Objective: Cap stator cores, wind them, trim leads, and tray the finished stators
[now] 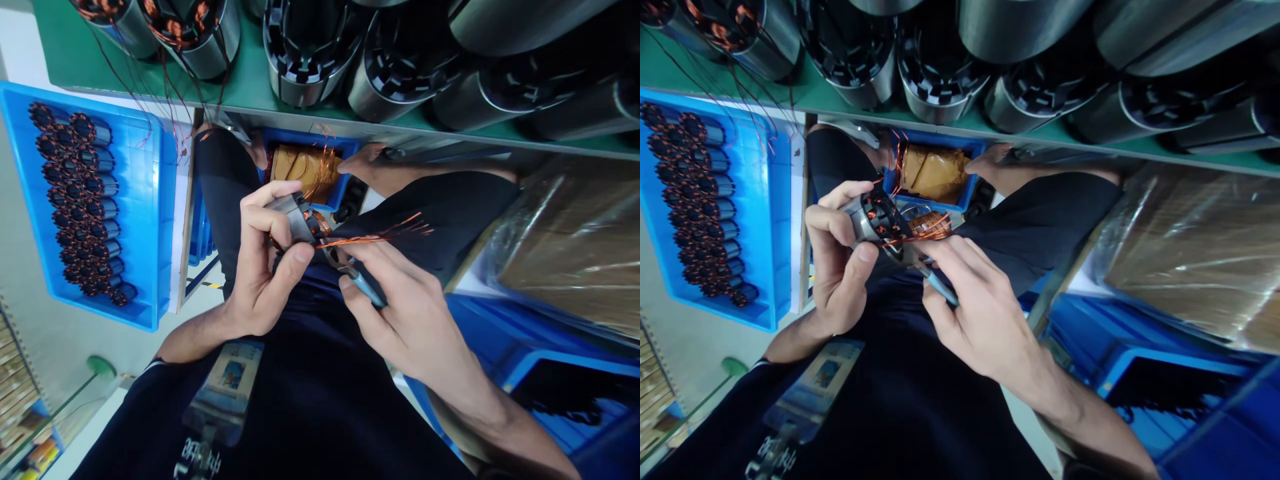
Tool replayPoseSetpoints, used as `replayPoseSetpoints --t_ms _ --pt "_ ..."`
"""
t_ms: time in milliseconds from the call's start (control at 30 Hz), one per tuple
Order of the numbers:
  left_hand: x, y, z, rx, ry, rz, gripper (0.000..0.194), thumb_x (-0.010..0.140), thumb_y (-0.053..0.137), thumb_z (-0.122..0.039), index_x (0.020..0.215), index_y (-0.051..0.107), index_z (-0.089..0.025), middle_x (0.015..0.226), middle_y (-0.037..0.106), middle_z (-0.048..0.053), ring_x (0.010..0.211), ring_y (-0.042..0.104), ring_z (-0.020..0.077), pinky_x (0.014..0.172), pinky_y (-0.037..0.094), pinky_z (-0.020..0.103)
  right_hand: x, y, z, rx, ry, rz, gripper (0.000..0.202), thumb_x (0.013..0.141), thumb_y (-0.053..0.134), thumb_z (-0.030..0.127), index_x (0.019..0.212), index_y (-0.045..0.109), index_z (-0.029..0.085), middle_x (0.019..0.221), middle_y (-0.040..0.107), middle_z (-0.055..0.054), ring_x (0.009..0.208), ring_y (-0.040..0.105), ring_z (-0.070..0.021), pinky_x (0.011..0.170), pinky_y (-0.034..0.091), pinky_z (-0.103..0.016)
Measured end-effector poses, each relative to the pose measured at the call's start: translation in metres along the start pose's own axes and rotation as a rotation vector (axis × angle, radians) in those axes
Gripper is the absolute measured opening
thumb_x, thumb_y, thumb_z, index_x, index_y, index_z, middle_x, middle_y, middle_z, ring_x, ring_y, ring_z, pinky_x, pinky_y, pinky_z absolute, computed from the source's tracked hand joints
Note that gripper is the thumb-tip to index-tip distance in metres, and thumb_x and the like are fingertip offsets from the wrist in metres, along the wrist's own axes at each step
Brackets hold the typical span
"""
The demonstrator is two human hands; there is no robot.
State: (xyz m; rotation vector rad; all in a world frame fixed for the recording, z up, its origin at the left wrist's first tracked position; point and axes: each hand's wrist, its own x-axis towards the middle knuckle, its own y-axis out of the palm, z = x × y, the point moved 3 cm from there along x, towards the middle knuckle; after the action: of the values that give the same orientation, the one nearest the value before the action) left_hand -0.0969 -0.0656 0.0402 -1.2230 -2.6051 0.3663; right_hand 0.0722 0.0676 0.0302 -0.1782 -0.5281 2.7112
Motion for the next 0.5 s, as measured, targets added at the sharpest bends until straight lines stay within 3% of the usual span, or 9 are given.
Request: replayPoseSetpoints --t_ms 167,300,500 --pt "-0.003 0.001 0.004 -0.005 0.057 -0.019 0.021 0.122 0.077 -0.041 0.120 0.059 -0.029 0.159 0.070 0.012 0.143 0.074 0.0338 0.113 0.070 0.060 0.003 -0.001 0.002 0.027 -0.013 0.001 0.030 0.115 0.059 0.006 0.136 0.068 0.026 0.137 0.087 -0.008 0.127 0.088 -0.0245 0.118 0.070 -0.034" --pt "-0.004 0.003 0.006 0.006 -0.015 -0.021 0.022 0.125 0.074 -0.044 0.118 0.058 -0.031 0.161 0.070 0.010 0.145 0.073 0.0315 0.118 0.069 0.058 0.004 0.002 0.002 0.037 0.009 -0.007 0.026 0.114 0.060 0.006 0.129 0.069 0.026 0.127 0.089 -0.006 0.115 0.091 -0.0229 0.108 0.072 -0.031" --pt "-0.008 0.005 0.017 0.059 0.067 -0.024 0.022 0.124 0.073 -0.046 0.122 0.060 -0.029 0.159 0.068 0.012 0.143 0.073 0.0328 0.113 0.069 0.056 0.006 0.016 -0.014 0.031 0.020 -0.090 0.010 0.120 0.073 0.019 0.124 0.079 0.026 0.113 0.092 -0.004 0.099 0.092 -0.0216 0.091 0.069 -0.029"
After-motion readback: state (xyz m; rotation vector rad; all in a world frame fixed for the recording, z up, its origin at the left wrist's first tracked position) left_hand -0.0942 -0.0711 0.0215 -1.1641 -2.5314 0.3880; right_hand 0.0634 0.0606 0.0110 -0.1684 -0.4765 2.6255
